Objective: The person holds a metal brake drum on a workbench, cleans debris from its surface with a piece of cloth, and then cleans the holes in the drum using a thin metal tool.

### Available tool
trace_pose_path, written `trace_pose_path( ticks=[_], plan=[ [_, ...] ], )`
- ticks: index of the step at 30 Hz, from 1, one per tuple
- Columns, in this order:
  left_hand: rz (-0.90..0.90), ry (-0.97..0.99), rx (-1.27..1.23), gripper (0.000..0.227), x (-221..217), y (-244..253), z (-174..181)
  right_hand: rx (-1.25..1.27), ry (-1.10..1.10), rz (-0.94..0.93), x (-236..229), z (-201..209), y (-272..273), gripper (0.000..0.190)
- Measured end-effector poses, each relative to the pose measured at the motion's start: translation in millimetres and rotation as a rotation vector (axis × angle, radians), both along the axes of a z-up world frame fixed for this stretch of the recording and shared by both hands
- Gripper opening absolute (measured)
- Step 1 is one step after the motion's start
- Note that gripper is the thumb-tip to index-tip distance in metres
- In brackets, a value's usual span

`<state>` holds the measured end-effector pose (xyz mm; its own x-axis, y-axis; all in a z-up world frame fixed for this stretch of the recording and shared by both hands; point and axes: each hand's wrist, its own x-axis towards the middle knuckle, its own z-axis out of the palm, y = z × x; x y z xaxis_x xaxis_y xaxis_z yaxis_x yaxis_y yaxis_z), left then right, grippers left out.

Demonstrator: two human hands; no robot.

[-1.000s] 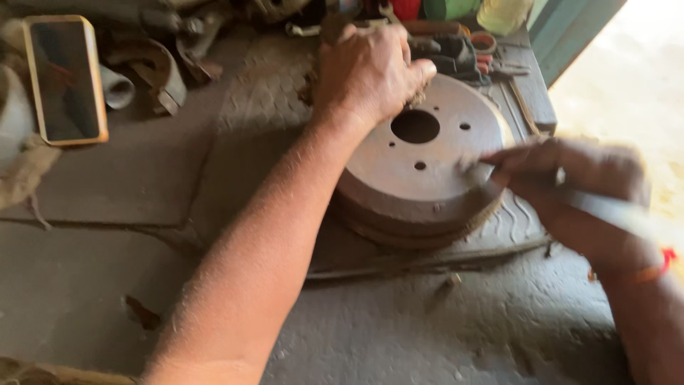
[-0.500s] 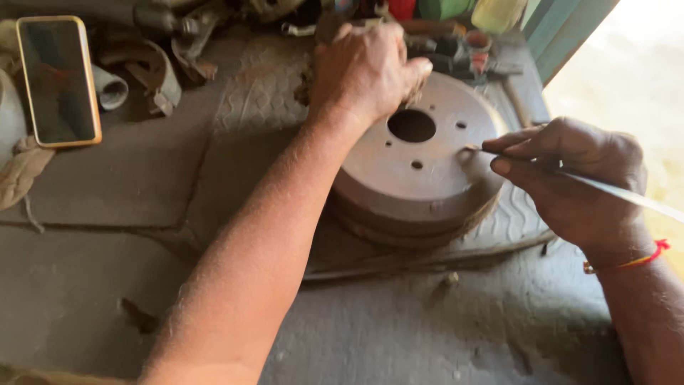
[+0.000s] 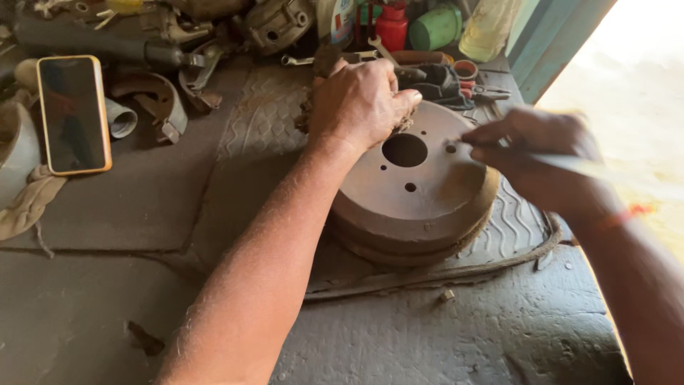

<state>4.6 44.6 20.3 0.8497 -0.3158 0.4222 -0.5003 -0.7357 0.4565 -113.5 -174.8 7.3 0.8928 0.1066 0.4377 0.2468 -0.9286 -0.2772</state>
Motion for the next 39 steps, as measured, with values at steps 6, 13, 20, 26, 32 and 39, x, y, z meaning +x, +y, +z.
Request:
trace_pose_path(
  ticks=[6, 13, 20, 26, 32, 39],
  plan=[
    [0.018, -0.003, -0.004, 0.035, 0.1, 0.1, -1.9, 0.074, 0.136, -0.028, 11.1, 11.0, -0.3, 0.023],
    [-0.038, -0.035, -0.036, 0.038, 2.7, 4.3, -3.6, -0.027, 0.013, 0.079, 37.7, 4.6, -5.9, 0.019],
    [0.007, 0.0, -0.018, 0.035, 4.2, 3.7, -4.7, 0.036, 0.133, -0.016, 17.7, 6.6, -4.1, 0.023],
    [-0.013, -0.022, -0.037, 0.035, 1.6, 3.1, -2.7, -0.016, 0.089, 0.05, 35.0, 13.5, -10.7, 0.023],
    [0.037, 0.111, 0.01, 0.034, 4.4, -4.9, -0.6, 0.094, 0.133, -0.029, 10.4, 1.4, -14.0, 0.02],
    [-0.009, 0.195, -0.161, 0.038, 11.4, 33.2, 0.9, 0.077, 0.055, 0.095, 15.9, 16.6, -10.1, 0.02]
  ],
)
